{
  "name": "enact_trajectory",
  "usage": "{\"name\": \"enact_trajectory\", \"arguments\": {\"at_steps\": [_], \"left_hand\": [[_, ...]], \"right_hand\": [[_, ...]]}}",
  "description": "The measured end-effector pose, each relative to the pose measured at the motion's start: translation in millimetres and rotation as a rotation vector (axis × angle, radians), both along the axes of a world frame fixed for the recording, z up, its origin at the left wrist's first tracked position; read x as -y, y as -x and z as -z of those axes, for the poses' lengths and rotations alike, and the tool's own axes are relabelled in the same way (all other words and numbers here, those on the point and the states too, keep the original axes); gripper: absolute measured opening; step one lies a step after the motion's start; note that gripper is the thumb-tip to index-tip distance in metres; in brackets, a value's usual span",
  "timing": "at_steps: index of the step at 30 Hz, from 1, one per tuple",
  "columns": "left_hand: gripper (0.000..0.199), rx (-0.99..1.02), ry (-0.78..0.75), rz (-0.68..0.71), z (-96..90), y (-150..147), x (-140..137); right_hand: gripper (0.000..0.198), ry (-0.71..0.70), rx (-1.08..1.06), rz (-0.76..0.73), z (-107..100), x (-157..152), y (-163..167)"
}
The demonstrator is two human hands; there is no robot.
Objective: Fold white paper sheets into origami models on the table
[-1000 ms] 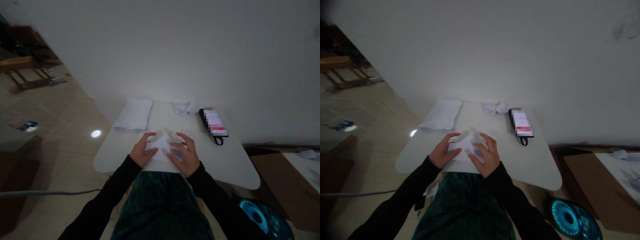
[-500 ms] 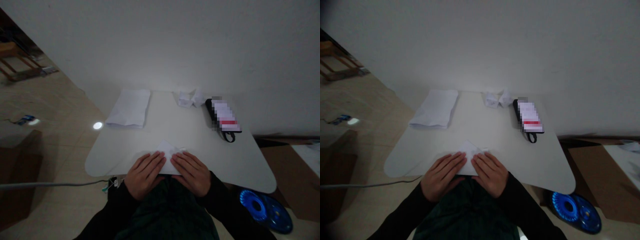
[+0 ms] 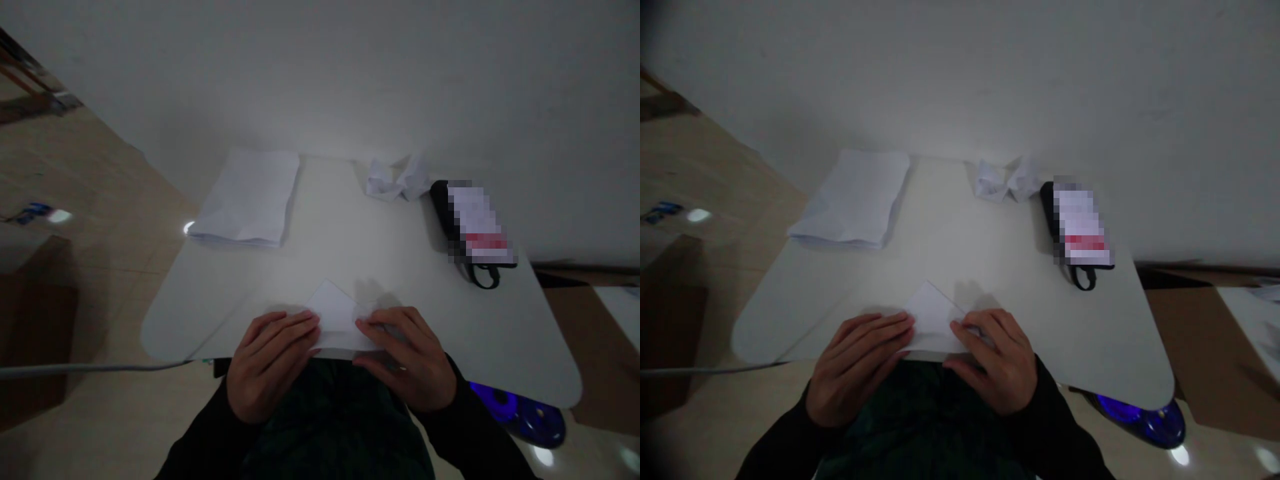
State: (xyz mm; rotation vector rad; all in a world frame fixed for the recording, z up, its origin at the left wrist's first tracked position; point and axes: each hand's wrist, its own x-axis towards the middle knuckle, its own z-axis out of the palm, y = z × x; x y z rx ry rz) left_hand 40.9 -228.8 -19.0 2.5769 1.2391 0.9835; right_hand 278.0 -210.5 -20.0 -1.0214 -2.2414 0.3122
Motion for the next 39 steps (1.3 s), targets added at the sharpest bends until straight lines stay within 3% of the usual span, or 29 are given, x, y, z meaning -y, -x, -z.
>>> {"name": "enact_trajectory", "arguments": {"at_steps": [7, 18, 31, 39], "left_hand": [[0.021, 0.148, 0.153, -0.122, -5.6, -7, -6], [0.011, 0.158, 0.232, -0.278, -12.8, -16, -14], [0.014, 0.032, 0.347, -0.314, -16.5, -20, -30], [0.018, -0.037, 0.249, -0.334, -10.6, -25, -28]], "right_hand": [[0.004, 0.209, -0.148, 0.132, -6, -19, 4], [0.019, 0.294, 0.038, 0.382, -9, -18, 12], [0.014, 0.254, 0.026, 0.429, -11, -18, 14], [0.014, 0.254, 0.032, 0.467, -12, -17, 12]]}}
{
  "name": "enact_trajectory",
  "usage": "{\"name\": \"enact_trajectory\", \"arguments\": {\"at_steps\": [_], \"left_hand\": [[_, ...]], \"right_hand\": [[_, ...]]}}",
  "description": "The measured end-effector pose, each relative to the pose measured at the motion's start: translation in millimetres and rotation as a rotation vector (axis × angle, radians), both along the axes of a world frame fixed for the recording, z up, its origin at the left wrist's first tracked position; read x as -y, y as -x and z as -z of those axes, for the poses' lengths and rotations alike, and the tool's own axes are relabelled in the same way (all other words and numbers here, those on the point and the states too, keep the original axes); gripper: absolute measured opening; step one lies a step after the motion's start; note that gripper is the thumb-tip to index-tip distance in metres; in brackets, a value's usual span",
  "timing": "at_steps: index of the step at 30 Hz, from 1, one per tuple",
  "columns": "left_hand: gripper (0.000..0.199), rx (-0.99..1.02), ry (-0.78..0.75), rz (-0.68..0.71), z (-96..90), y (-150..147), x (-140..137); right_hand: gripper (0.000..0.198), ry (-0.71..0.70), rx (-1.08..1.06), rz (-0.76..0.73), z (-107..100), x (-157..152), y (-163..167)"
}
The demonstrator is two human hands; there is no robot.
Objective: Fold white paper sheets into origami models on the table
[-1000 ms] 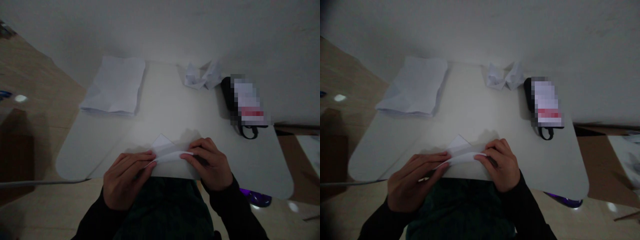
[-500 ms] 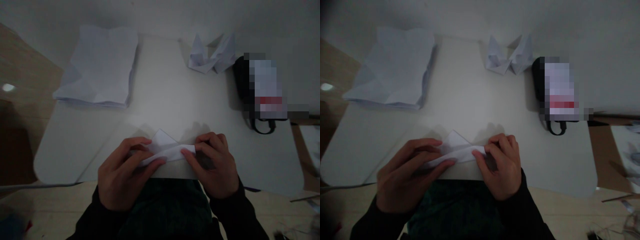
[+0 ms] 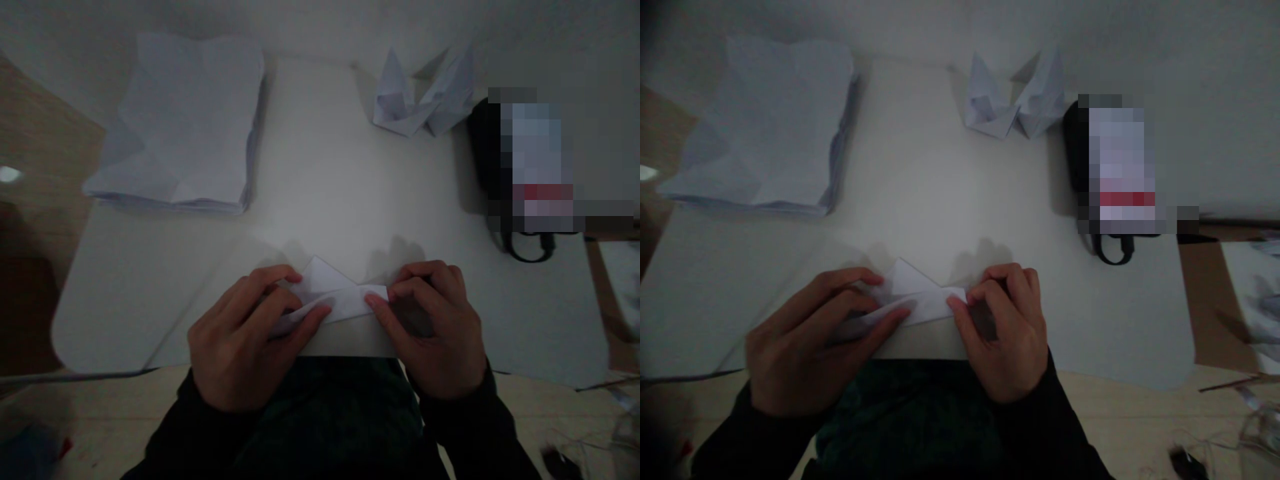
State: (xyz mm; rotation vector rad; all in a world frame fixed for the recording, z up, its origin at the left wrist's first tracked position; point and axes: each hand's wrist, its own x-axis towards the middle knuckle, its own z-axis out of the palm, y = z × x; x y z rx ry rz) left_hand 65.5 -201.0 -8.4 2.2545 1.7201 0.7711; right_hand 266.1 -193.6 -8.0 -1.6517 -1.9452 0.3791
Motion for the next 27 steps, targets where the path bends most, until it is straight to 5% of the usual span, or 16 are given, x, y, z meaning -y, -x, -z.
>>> {"name": "enact_trajectory", "arguments": {"at_steps": [7, 11, 19, 27], "left_hand": [[0.021, -0.03, -0.036, -0.008, 3.0, -4, -1], [0.02, -0.026, -0.016, -0.008, 3.9, -3, -2], [0.024, -0.036, -0.022, -0.013, 3.8, -6, -2], [0.019, 0.019, 0.005, 0.106, 1.9, 11, -7]], "right_hand": [[0.017, 0.004, -0.042, 0.11, -1, 2, 6], [0.006, -0.105, -0.003, 0.151, 3, 11, 15], [0.024, -0.274, 0.028, -0.123, 14, 32, 37], [0.028, -0.25, 0.07, -0.114, 13, 34, 23]]}}
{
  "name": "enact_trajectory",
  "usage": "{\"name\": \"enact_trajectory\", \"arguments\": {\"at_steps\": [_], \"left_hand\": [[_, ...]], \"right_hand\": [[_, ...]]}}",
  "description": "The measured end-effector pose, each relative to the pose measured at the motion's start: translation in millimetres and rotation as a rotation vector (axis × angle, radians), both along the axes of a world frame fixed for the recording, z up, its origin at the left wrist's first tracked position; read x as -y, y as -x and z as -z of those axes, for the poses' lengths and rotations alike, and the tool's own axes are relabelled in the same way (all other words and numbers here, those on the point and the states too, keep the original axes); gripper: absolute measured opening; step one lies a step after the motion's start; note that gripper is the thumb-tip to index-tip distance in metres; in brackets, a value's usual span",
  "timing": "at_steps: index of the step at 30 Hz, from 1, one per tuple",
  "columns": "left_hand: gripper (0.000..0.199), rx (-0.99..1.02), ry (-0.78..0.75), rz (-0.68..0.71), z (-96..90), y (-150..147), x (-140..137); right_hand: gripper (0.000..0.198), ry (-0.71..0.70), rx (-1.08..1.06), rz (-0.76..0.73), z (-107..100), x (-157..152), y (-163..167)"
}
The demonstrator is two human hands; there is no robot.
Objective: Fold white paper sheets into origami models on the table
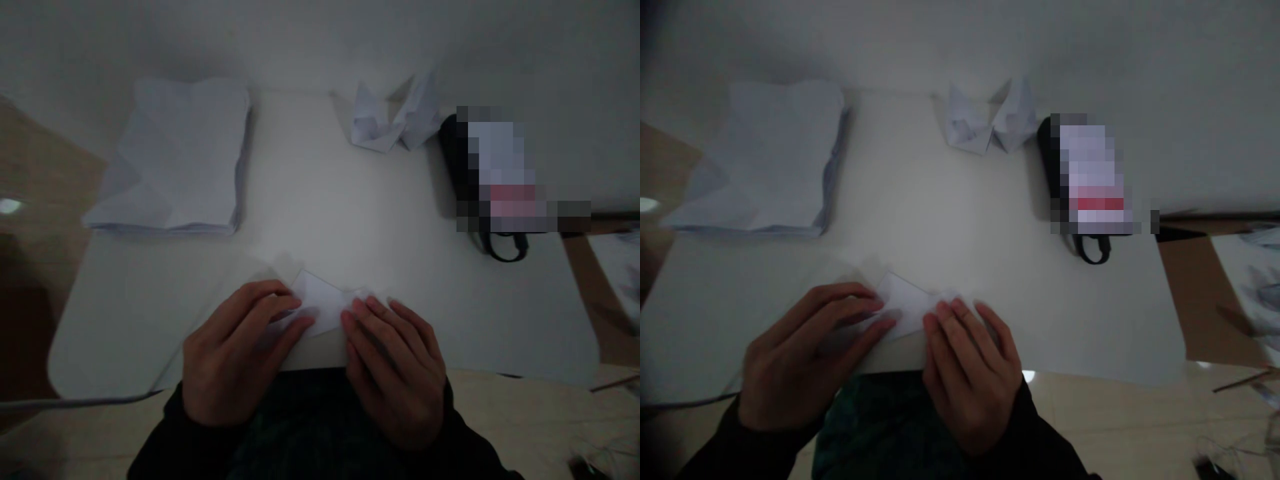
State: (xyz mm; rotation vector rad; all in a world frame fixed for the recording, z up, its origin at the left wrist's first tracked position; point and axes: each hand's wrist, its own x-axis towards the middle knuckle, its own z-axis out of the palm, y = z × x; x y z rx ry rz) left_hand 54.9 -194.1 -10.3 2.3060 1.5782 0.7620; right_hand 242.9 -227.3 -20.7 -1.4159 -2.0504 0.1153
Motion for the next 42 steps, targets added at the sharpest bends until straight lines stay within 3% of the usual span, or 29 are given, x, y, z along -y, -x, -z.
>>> {"name": "enact_trajectory", "arguments": {"at_steps": [4, 8, 12, 29, 33, 38, 40, 42], "left_hand": [[0.025, -0.073, -0.161, 0.112, -6.1, -4, 14], [0.038, -0.102, -0.226, 0.24, 0.7, -36, 41], [0.055, -0.269, -0.266, 0.169, 19.3, -52, 55], [0.062, -0.516, -0.359, 0.055, 22.4, 27, 81], [0.053, -0.401, -0.386, 0.067, 12.9, 39, 81], [0.035, 0.025, -0.317, -0.027, -20.7, 34, 58], [0.033, 0.13, -0.24, 0.052, -39.4, 26, 44], [0.037, 0.104, -0.236, 0.203, -56.0, 12, 29]], "right_hand": [[0.029, -0.033, 0.001, 0.004, 3, 3, -4], [0.023, -0.084, -0.016, -0.008, 9, 5, -5], [0.021, -0.117, 0.013, -0.022, 13, 5, -7], [0.028, -0.257, 0.04, -0.053, 22, 7, -15], [0.039, -0.304, 0.054, -0.16, 25, 9, -23], [0.023, -0.391, -0.001, -0.313, 23, 22, -40], [0.019, -0.399, -0.038, -0.34, 16, 21, -46], [0.016, -0.366, -0.083, -0.333, 4, 11, -48]]}}
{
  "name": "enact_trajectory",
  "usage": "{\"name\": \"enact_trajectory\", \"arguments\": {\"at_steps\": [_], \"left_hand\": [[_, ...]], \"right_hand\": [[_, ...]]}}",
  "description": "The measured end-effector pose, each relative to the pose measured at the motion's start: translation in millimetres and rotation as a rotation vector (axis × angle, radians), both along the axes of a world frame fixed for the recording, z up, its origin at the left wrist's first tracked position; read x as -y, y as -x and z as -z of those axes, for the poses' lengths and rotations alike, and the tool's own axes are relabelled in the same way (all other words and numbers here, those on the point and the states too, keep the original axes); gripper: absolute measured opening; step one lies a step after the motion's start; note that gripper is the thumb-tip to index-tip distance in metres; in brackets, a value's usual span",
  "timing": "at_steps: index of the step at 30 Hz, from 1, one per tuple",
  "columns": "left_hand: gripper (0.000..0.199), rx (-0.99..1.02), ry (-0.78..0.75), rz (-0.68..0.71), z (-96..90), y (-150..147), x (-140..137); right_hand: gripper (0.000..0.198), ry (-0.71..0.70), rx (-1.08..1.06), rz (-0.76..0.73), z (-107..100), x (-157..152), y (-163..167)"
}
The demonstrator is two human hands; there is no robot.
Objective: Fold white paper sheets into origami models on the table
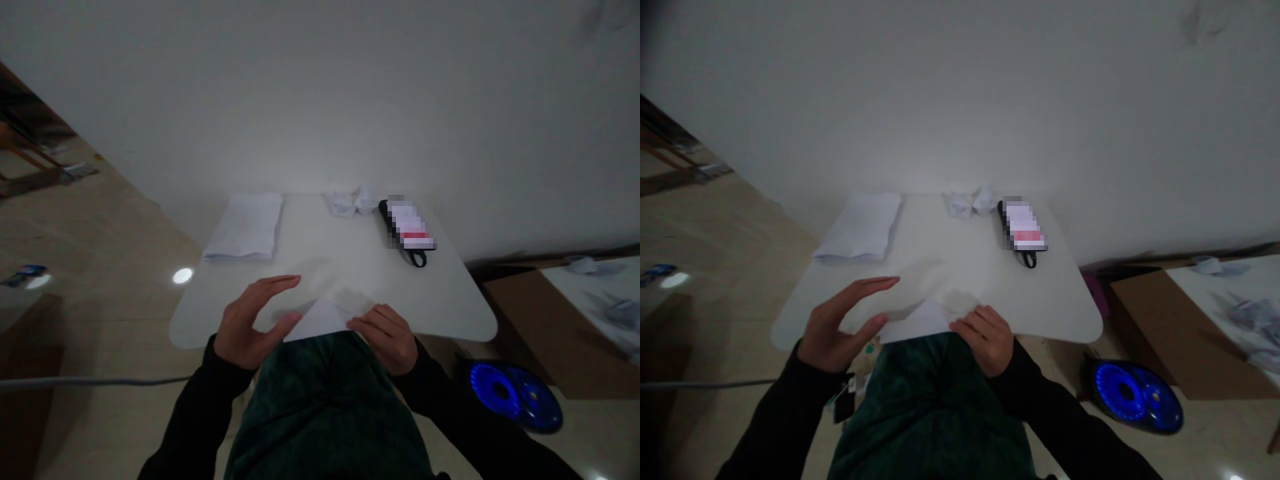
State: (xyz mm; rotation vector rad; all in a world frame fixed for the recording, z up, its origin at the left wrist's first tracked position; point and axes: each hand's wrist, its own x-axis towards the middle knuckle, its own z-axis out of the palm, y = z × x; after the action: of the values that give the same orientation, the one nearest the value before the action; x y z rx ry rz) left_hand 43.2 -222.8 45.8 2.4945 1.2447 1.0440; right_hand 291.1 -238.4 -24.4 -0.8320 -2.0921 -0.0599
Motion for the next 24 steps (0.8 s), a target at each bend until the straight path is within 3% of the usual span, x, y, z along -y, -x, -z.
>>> {"name": "enact_trajectory", "arguments": {"at_steps": [2, 3, 6, 10, 13, 16, 17, 19, 21, 24], "left_hand": [[0.056, -0.137, -0.087, 0.072, -11.1, -19, -17], [0.054, -0.227, -0.183, 0.089, -14.2, -28, -27], [0.019, -0.423, -0.393, 0.059, -16.4, -48, -64], [0.012, -0.352, -0.539, 0.053, -16.5, -32, -124], [0.011, -0.128, -0.632, -0.053, -15.6, -6, -159], [0.016, 0.312, -0.532, -0.279, -6.3, -2, -177], [0.023, 0.506, -0.428, -0.313, -0.8, -7, -181], [0.044, 0.778, -0.21, -0.192, 13.3, -22, -185], [0.061, 0.868, 0.044, -0.076, 29.0, -38, -187], [0.049, 1.012, 0.273, -0.06, 48.0, -52, -190]], "right_hand": [[0.018, 0.049, -0.047, 0.013, -17, -20, 2], [0.019, 0.022, -0.049, 0.026, -26, -33, 4], [0.02, -0.13, -0.016, 0.094, -49, -76, 15], [0.021, -0.199, -0.104, 0.125, -60, -126, 31], [0.018, -0.1, -0.282, 0.149, -56, -154, 38], [0.012, 0.035, -0.53, 0.171, -49, -173, 47], [0.01, 0.076, -0.61, 0.177, -47, -177, 50], [0.006, 0.152, -0.752, 0.187, -40, -184, 56], [0.005, 0.215, -0.852, 0.187, -32, -187, 60], [0.008, 0.318, -0.933, 0.171, -18, -191, 63]]}}
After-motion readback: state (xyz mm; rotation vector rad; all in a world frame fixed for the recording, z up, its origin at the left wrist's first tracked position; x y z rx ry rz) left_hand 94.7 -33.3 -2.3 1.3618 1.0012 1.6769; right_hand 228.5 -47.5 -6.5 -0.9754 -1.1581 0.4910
